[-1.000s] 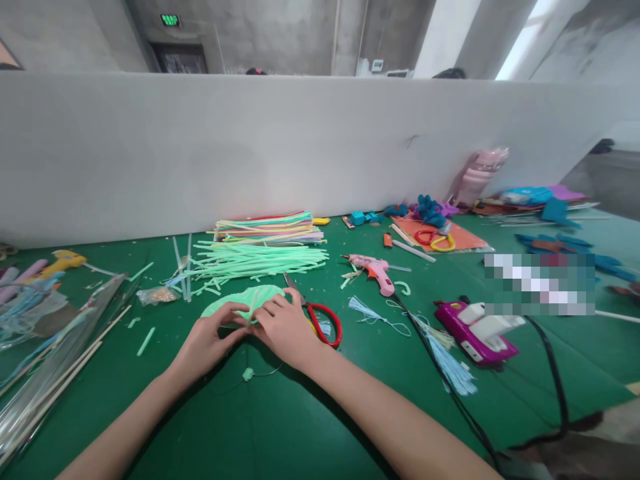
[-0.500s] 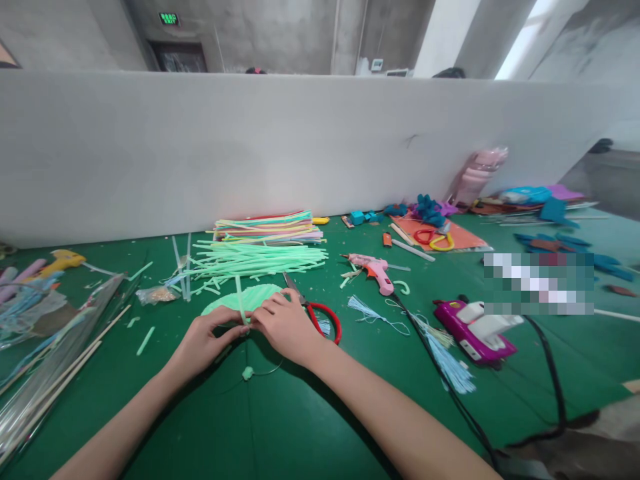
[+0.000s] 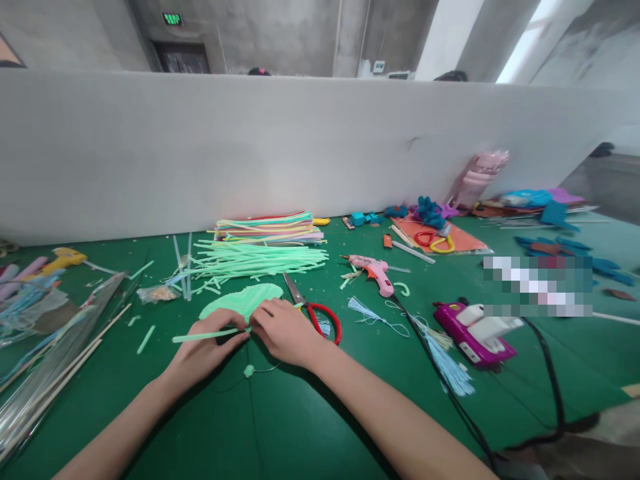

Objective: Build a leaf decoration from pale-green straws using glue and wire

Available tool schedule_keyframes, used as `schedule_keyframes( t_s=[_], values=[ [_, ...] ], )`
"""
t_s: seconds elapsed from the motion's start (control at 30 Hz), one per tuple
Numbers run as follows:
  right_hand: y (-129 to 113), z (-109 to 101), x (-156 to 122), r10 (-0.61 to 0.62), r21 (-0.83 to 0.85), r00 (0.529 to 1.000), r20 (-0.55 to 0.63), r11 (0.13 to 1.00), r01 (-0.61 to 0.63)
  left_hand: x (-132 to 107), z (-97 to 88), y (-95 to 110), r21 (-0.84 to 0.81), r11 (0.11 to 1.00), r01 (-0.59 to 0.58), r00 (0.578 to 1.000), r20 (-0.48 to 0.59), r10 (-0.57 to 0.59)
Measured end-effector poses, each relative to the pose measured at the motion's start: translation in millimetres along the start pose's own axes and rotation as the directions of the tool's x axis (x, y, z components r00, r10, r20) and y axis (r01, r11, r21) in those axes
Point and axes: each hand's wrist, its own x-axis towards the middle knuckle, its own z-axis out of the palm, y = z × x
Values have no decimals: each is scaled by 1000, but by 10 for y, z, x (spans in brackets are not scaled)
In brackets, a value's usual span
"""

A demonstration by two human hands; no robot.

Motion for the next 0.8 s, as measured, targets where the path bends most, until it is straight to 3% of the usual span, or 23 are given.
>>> schedule_keyframes(
  t_s=[0.1, 0.33, 0.53, 0.8],
  values=[
    [13, 25, 0, -28, 6, 1000, -4, 1000, 28, 0, 9, 11, 25, 999, -21, 1000, -11, 21],
    [28, 52, 9, -10, 19, 999, -48, 1000, 11, -13, 6, 16, -61, 997, 46, 999, -10, -46],
    [15, 26, 31, -4, 130, 992, -124, 991, 20, 16, -30, -21, -79, 996, 34, 999, 6, -34],
    [26, 39, 51, 77, 210, 997, 4, 975, -76, 10, -71, -90, -112, 994, -11, 1000, 3, 11]
  ],
)
